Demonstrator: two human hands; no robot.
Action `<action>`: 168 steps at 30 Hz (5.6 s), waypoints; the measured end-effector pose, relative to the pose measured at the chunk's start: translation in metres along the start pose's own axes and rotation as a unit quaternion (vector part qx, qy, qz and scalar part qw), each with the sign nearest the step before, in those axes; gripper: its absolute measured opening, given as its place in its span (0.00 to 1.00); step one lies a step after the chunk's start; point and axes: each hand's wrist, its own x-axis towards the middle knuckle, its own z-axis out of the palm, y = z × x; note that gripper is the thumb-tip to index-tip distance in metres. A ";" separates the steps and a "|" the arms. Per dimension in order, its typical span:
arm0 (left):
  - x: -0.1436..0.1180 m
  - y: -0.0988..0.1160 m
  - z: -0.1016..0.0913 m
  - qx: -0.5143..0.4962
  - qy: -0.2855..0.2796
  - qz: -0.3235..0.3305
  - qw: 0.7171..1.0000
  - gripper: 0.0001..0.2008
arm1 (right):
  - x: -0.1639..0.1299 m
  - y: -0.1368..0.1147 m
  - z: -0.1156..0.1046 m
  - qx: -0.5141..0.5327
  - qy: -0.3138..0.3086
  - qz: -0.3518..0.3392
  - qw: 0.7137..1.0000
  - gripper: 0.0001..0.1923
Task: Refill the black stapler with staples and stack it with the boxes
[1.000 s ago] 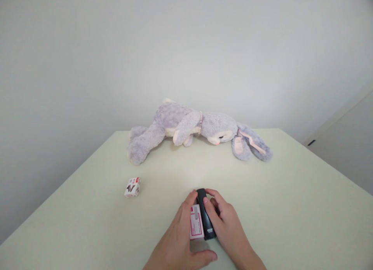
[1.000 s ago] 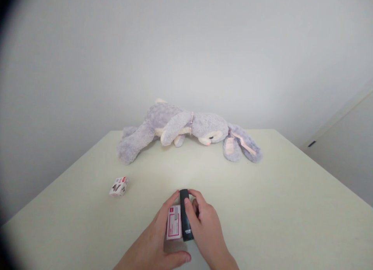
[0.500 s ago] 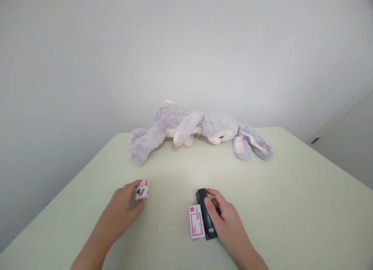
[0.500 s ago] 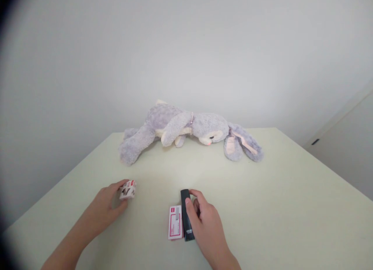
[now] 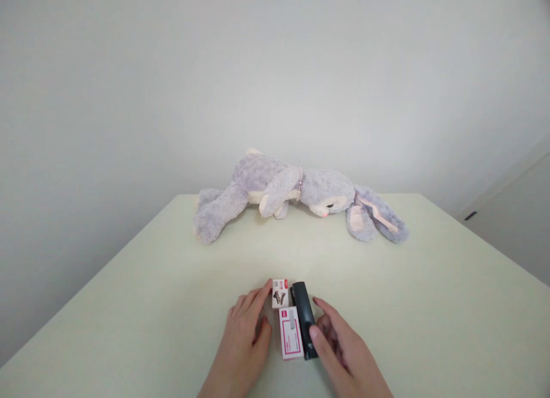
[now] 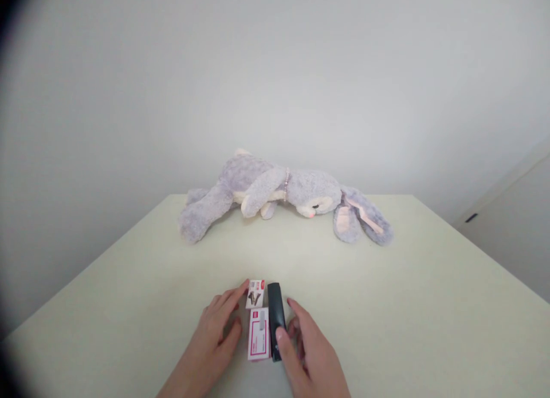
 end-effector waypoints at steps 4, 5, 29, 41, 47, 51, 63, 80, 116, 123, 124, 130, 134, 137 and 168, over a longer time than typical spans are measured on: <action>-0.015 0.000 0.003 -0.030 -0.015 0.028 0.999 0.38 | -0.013 0.009 -0.004 -0.075 -0.067 -0.040 0.994 0.46; -0.018 0.001 0.005 -0.037 -0.018 0.033 0.999 0.37 | -0.012 0.008 -0.003 -0.090 -0.079 -0.045 0.992 0.48; 0.041 0.114 0.078 -0.243 -0.115 -0.023 0.963 0.30 | -0.008 0.040 -0.113 -0.136 0.002 0.022 0.990 0.32; 0.112 0.146 0.131 -0.241 -0.143 0.065 0.958 0.38 | 0.008 0.044 -0.204 -0.052 -0.043 0.035 0.997 0.31; 0.116 0.138 0.128 -0.242 -0.145 0.109 0.953 0.44 | 0.013 0.050 -0.206 -0.035 -0.046 0.025 0.998 0.28; 0.116 0.138 0.132 -0.232 -0.141 0.114 0.956 0.44 | 0.013 0.054 -0.207 -0.054 -0.054 0.021 0.997 0.31; 0.061 0.133 0.111 -0.247 -0.143 0.068 0.956 0.43 | -0.018 0.066 -0.215 -0.213 0.111 0.048 0.969 0.51; -0.003 0.015 0.025 0.146 -0.003 0.086 0.986 0.29 | 0.022 0.000 0.002 -0.230 0.028 -0.156 0.960 0.26; 0.005 -0.001 0.031 0.310 0.051 0.186 0.931 0.32 | 0.028 0.015 0.005 -0.365 0.011 -0.175 0.914 0.31; 0.006 -0.001 0.031 0.311 0.062 0.193 0.928 0.32 | 0.027 0.013 0.006 -0.349 0.019 -0.177 0.920 0.31; 0.006 -0.001 0.031 0.306 0.064 0.194 0.930 0.32 | 0.027 0.013 0.006 -0.347 0.021 -0.179 0.920 0.31; 0.006 -0.003 0.032 0.303 0.069 0.199 0.930 0.32 | 0.028 0.012 0.005 -0.356 0.019 -0.186 0.916 0.33; 0.006 -0.003 0.034 0.314 0.073 0.200 0.925 0.32 | 0.028 0.011 0.004 -0.362 0.016 -0.184 0.914 0.33; 0.006 -0.004 0.034 0.305 0.074 0.200 0.928 0.31 | 0.027 0.011 0.004 -0.367 0.014 -0.179 0.913 0.33; 0.002 -0.003 0.034 0.308 0.042 0.179 0.933 0.32 | 0.025 0.005 0.007 -0.362 0.010 -0.171 0.916 0.35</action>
